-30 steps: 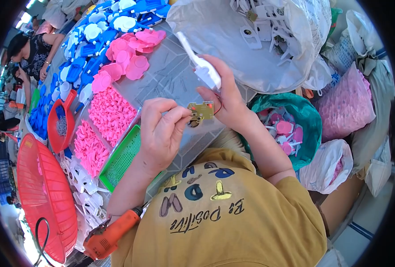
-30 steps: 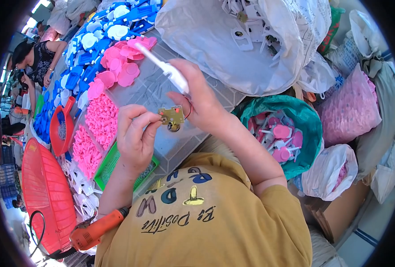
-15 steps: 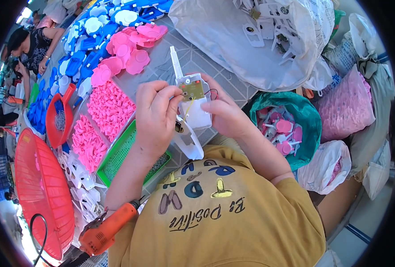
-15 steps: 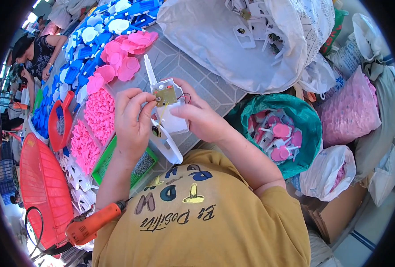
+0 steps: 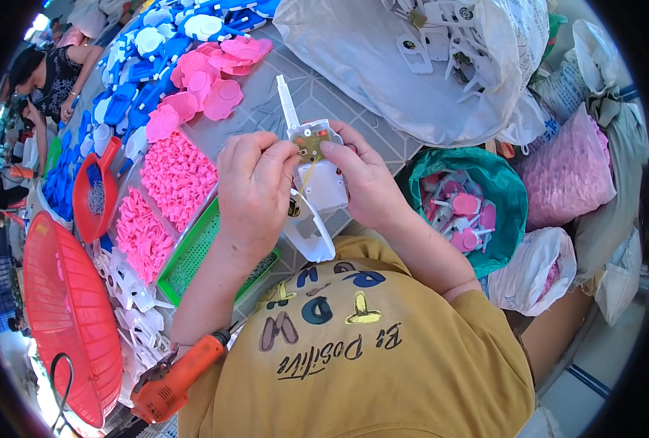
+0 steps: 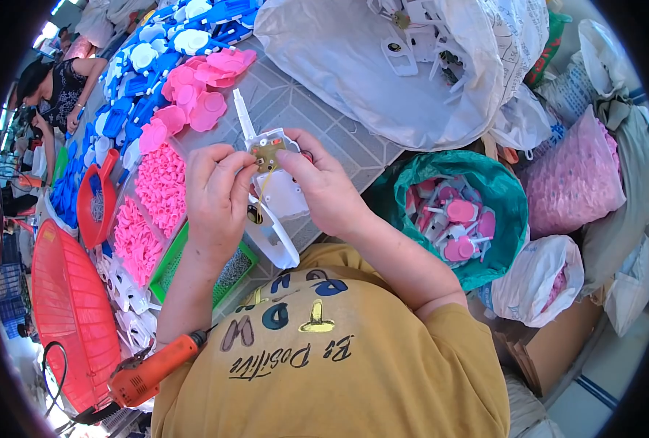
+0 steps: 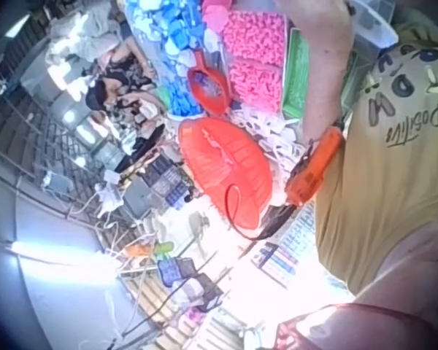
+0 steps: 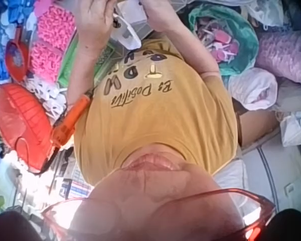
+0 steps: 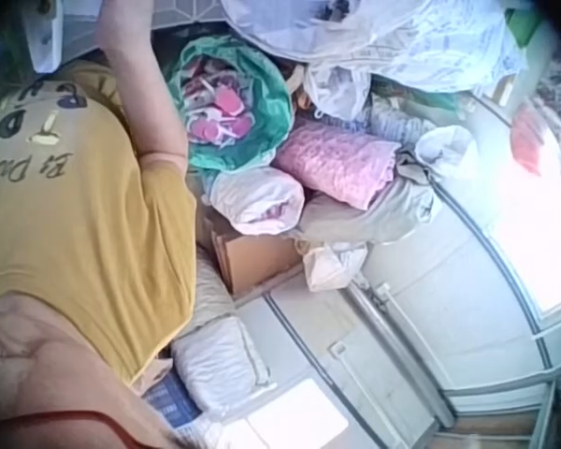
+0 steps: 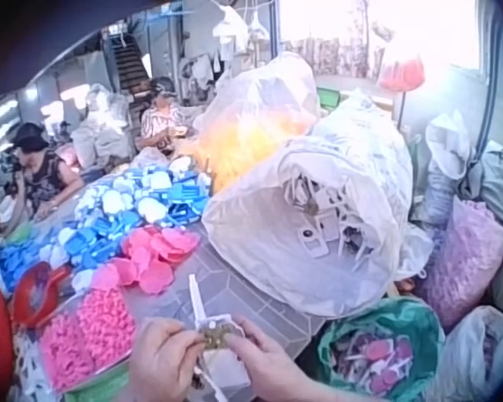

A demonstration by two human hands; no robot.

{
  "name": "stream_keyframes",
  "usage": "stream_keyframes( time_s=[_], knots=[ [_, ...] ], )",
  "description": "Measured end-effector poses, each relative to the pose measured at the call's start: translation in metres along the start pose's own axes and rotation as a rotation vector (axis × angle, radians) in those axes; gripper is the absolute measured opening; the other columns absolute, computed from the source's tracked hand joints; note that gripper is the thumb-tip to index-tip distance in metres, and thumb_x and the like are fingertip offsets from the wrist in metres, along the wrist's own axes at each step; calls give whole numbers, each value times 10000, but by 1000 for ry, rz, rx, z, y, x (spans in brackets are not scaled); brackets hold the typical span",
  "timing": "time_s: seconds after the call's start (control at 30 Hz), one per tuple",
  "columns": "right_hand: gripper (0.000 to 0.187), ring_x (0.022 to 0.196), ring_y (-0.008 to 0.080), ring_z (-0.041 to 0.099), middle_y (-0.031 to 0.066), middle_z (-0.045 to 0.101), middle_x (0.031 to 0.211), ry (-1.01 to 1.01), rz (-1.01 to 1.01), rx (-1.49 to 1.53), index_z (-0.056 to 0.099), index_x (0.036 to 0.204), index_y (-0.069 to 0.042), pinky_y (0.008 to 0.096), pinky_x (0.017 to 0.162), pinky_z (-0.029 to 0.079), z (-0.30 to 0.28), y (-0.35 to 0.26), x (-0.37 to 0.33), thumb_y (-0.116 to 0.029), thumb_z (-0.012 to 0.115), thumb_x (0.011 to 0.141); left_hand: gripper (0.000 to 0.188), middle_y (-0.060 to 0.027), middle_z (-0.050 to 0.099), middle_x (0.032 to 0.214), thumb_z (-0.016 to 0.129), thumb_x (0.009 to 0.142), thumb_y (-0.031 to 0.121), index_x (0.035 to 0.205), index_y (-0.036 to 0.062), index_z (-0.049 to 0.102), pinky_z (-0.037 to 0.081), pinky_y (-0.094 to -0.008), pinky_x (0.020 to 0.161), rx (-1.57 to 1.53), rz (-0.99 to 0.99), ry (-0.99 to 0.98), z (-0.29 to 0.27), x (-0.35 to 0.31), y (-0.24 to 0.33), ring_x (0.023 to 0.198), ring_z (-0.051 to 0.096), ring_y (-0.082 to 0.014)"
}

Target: Assembling toy walkie-talkie devices by putting components into the plastic shells and securing them with a glue gun.

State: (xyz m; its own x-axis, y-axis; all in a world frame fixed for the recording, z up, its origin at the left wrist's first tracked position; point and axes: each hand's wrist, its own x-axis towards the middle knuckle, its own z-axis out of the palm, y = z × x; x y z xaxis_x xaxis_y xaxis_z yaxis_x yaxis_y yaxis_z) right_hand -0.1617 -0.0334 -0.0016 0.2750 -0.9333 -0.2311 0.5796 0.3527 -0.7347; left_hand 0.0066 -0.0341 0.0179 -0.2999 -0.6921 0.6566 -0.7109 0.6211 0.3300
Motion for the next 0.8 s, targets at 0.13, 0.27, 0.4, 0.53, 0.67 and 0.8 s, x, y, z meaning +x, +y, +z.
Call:
stream_keyframes(
  time_s=[0.13,0.27,0.4,0.53,0.67,0.8],
  knots=[
    [396,918,112,623,72,639,1081,46,-32,-33,476,1336,-30,260,785,500,-1,5,1,-192,546,981,224,-91,583,955,745,752,21,952,40,648,448,-405,777,-3,-5,-4,0,1,-1,895,573,-287],
    [356,880,92,612,61,647,1044,50,-82,-90,523,1290,-23,243,756,490,-3,7,0,-196,555,980,225,-79,588,945,754,743,39,945,47,657,443,-407,790,9,16,-4,0,1,-3,899,571,-284],
    [338,871,90,612,58,649,1033,90,-79,-116,538,1269,-26,238,743,488,1,7,-1,-197,557,977,234,-74,593,946,759,734,44,947,54,665,435,-416,819,48,26,18,0,-1,-2,911,565,-283],
    [320,862,109,630,65,652,1025,98,-22,-37,549,1231,-28,250,722,498,6,3,1,-192,569,957,242,-73,593,950,762,735,46,958,56,668,431,-426,831,57,4,31,6,-4,-3,917,562,-288],
    [324,856,129,648,76,655,1025,140,21,-3,555,1212,-21,265,709,510,10,3,3,-193,584,939,216,-76,596,954,753,753,55,955,55,675,431,-422,832,54,-41,34,9,-5,-5,922,567,-287],
    [333,845,128,648,79,655,1022,151,14,24,554,1212,-10,267,706,511,10,6,7,-194,588,937,161,-82,602,938,734,775,70,925,45,679,433,-416,826,49,-80,-5,8,-3,-4,915,579,-282]
  ],
)
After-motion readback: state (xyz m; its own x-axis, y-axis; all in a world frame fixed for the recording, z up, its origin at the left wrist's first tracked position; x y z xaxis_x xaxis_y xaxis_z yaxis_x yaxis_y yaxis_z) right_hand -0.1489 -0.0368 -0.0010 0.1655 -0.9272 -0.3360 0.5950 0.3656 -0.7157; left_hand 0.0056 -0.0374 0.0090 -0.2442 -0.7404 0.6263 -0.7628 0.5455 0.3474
